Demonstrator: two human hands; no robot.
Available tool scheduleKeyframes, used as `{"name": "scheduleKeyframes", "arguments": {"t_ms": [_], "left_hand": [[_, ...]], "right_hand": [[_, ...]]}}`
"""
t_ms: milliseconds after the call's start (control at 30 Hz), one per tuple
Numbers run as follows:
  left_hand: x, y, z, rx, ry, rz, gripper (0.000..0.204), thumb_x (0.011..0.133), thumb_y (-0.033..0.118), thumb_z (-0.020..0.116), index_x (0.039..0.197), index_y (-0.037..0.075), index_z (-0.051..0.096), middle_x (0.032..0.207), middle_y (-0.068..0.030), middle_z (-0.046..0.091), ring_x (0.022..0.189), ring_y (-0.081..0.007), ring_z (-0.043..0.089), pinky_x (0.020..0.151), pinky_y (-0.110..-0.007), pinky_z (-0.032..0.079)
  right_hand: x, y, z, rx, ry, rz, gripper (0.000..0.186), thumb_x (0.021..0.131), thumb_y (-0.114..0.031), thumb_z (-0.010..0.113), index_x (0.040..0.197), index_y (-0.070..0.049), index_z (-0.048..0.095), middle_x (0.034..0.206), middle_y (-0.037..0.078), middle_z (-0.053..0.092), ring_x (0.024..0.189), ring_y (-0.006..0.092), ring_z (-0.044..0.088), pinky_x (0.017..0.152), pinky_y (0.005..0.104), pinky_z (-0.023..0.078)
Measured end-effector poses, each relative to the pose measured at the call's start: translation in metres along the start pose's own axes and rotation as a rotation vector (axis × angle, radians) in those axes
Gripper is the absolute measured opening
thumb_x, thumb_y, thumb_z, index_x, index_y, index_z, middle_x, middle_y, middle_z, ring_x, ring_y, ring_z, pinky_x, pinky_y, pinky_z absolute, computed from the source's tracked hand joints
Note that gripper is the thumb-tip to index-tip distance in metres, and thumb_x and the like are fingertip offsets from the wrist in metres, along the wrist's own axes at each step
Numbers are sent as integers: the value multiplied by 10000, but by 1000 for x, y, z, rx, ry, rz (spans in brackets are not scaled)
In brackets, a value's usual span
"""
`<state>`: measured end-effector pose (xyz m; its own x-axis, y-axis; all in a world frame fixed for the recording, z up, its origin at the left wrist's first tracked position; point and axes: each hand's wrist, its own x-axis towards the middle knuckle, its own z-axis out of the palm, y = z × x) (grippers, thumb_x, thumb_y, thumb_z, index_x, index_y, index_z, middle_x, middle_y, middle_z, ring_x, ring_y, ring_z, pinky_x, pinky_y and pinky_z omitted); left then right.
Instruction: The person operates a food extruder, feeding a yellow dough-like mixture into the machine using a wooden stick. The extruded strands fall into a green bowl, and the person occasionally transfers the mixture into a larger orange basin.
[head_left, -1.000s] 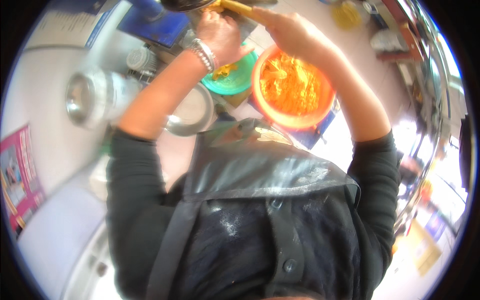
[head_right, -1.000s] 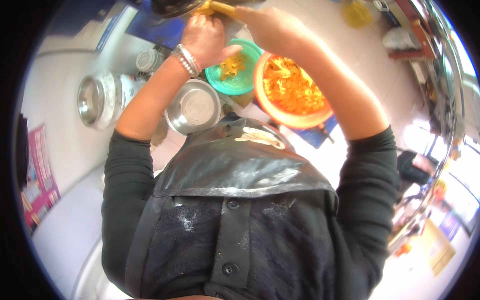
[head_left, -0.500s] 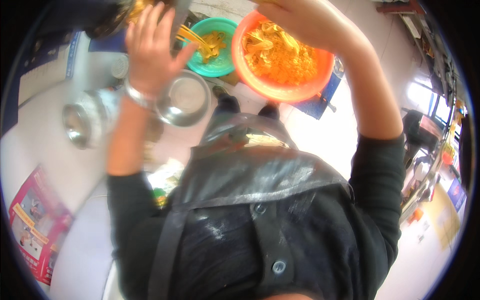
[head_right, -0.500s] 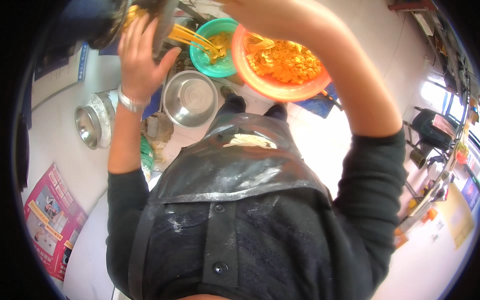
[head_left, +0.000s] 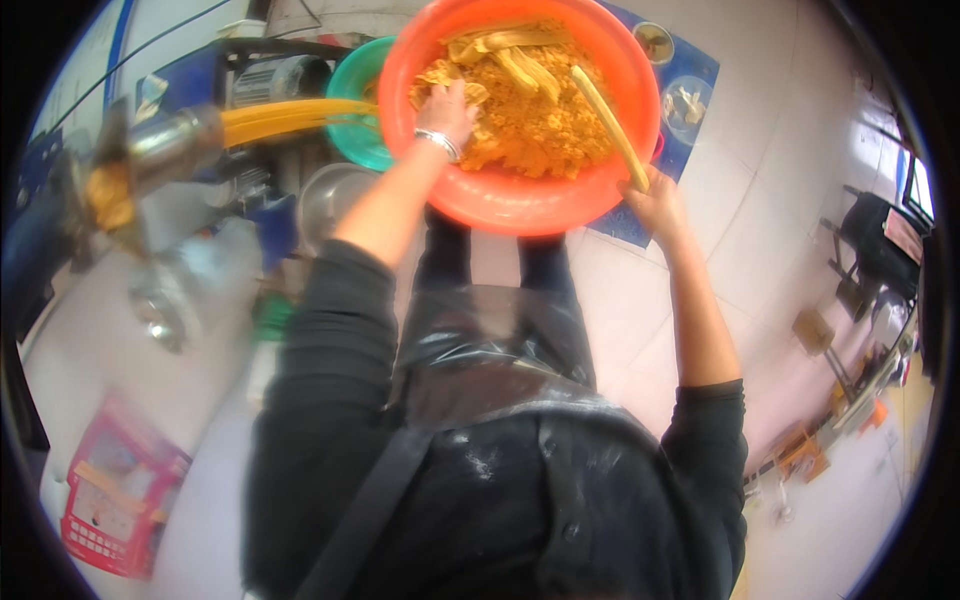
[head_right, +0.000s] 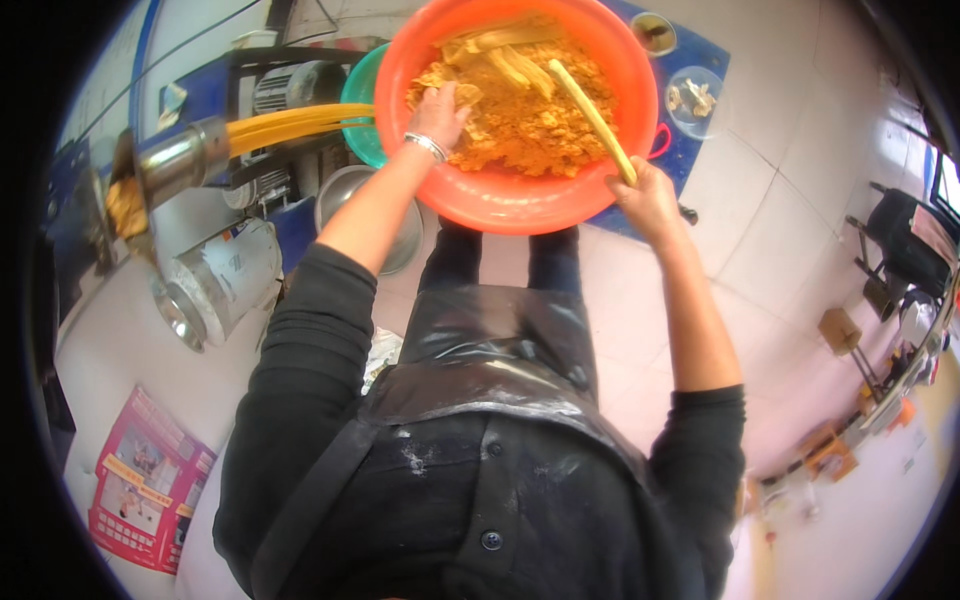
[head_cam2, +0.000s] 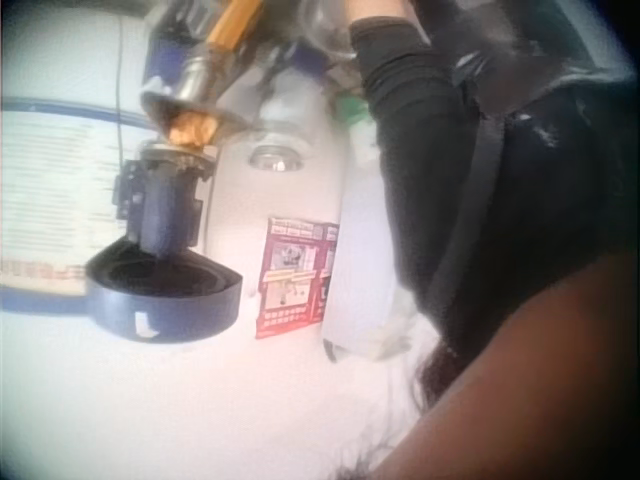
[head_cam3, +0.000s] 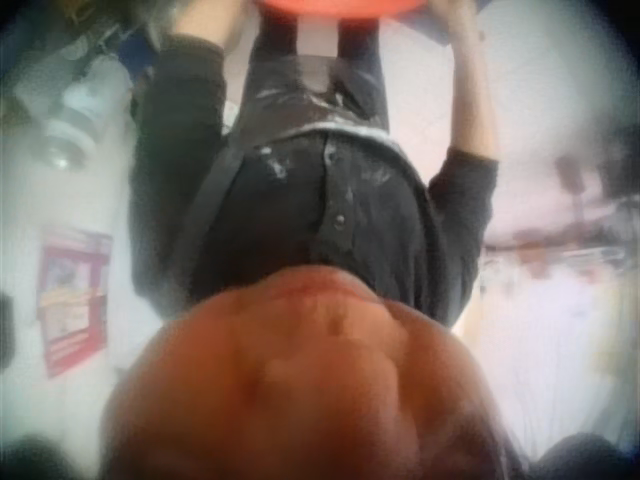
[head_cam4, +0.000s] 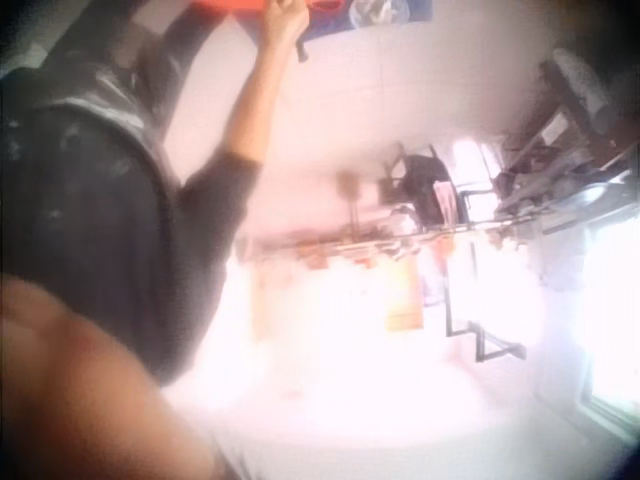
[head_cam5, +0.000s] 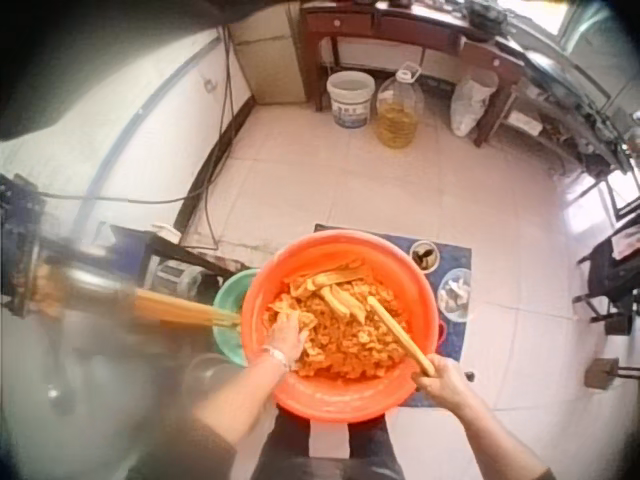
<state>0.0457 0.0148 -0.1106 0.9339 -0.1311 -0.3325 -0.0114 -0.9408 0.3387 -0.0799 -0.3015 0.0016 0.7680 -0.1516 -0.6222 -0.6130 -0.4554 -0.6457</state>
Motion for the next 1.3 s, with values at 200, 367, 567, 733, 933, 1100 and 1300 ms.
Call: {"name": "scheduleKeyframes", "arguments": {"t_ms": [200,367,567,733,933,1100,1300], "left_hand": [[23,-14,4,260,173,349,239,778,226,736,938,95,616,989,-152,634,864,-353,619,834,-484,444],[-10,29,-6,-203,56,157,200,822,188,689,815,68,528,706,-133,592,638,-318,589,601,-440,474],[-24,129,49,-225,-74,341,364,799,241,754,1033,74,531,950,-150,611,904,-305,621,787,-437,499],[-21,159,86,402,-139,762,728,850,187,655,1499,60,352,1574,-239,291,1487,-384,244,1136,-617,262],[-3,172,121,636,-122,726,920,691,309,812,1490,196,369,1532,-205,318,1407,-398,334,902,-698,396],[19,177,131,497,-114,747,647,740,221,743,1341,219,504,1258,-121,530,1198,-338,550,766,-572,513],[46,194,86,431,-522,809,456,827,151,683,1266,155,564,1110,-172,683,979,-345,701,801,-448,575]], "right_hand": [[15,35,-1,43,78,15,156,872,-139,699,961,-19,652,750,43,609,710,111,544,684,295,475],[36,44,-1,98,204,-102,163,890,-154,679,976,-18,650,758,57,610,723,117,544,709,304,486],[45,63,2,189,245,-23,187,898,-199,685,918,-22,627,764,82,622,718,129,553,715,309,490],[42,73,6,225,276,-63,184,901,-196,687,908,-23,625,768,88,621,717,127,552,711,311,491],[48,77,15,173,295,-55,179,884,-183,682,897,-21,606,820,148,628,731,251,614,725,355,500],[57,78,23,68,374,-147,173,872,-170,693,904,-31,595,882,205,649,836,411,634,740,462,504],[55,71,28,-57,432,-127,170,878,-166,686,888,-28,587,879,215,649,844,431,636,746,486,503]]}}
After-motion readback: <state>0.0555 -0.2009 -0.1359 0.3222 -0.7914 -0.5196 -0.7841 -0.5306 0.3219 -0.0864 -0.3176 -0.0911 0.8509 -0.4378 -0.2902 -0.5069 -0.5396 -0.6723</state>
